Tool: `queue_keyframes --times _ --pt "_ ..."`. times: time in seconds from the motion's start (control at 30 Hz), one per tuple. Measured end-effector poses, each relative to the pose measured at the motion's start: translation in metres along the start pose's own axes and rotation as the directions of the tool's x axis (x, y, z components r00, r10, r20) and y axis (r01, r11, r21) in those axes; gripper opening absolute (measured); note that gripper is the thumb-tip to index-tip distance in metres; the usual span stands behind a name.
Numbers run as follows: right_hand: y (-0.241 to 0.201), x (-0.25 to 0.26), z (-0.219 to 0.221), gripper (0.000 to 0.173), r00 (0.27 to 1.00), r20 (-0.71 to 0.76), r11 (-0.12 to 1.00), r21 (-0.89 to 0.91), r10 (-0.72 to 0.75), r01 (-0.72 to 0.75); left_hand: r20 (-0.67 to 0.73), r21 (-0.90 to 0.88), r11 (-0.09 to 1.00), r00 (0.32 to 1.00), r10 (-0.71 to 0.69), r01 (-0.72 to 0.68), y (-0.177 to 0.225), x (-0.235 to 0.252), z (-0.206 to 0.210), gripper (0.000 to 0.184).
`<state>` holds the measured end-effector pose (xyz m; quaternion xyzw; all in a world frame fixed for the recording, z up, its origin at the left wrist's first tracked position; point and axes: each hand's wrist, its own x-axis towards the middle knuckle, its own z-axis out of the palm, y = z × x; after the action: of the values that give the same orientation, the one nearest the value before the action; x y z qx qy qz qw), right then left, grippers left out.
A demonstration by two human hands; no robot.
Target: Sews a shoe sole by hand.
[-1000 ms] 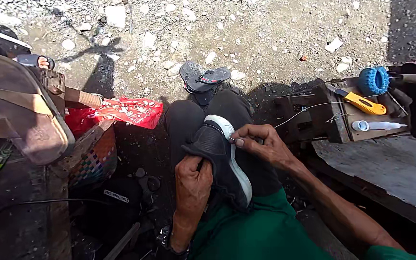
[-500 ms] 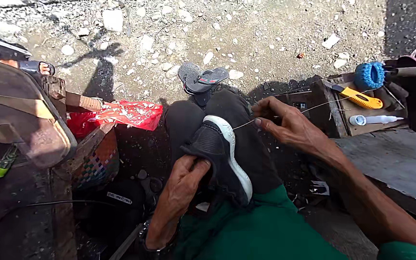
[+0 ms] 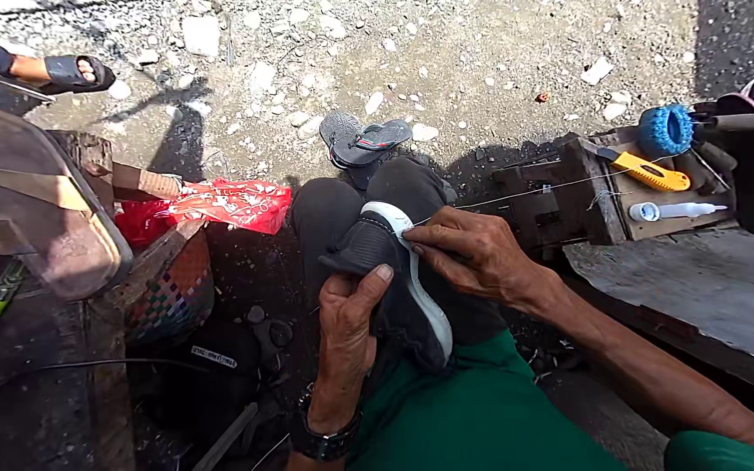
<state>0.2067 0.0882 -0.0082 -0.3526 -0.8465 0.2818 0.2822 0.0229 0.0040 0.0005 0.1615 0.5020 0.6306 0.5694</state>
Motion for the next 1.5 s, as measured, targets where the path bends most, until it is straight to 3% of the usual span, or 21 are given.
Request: queue_keyframes --times 0.37,0.57,0.87,1.23,1.5 --pt "-0.001 0.007 -0.005 0.024 0.998 0.059 0.997 -0.070 -0.036 0.040 0.006 -0.014 1.000 1.000 -0.005 0.005 -0.002 0.002 -0.002 0.016" --pt "-0.007 0.026 -0.021 0.025 0.956 0.273 0.951 -0.254 -0.102 0.174 -0.025 -0.011 1.000 1.000 0.009 -0.009 -0.004 0.002 0.001 0.014" --pt "-0.008 0.070 -0.032 0.020 0.847 0.497 0.919 -0.214 -0.187 0.329 -0.119 -0.006 1.000 0.992 -0.027 0.026 -0.002 0.007 0.006 0.011" --pt "-0.013 0.091 -0.020 0.017 0.828 0.518 0.878 -0.268 -0.216 0.397 -0.176 0.028 0.999 0.984 -0.019 0.024 -0.007 0.015 0.004 0.013" --pt "-0.003 0.082 -0.004 0.022 0.866 0.378 0.830 -0.323 -0.327 0.454 -0.151 0.070 0.998 0.988 0.007 0.004 -0.007 0.011 0.007 0.011"
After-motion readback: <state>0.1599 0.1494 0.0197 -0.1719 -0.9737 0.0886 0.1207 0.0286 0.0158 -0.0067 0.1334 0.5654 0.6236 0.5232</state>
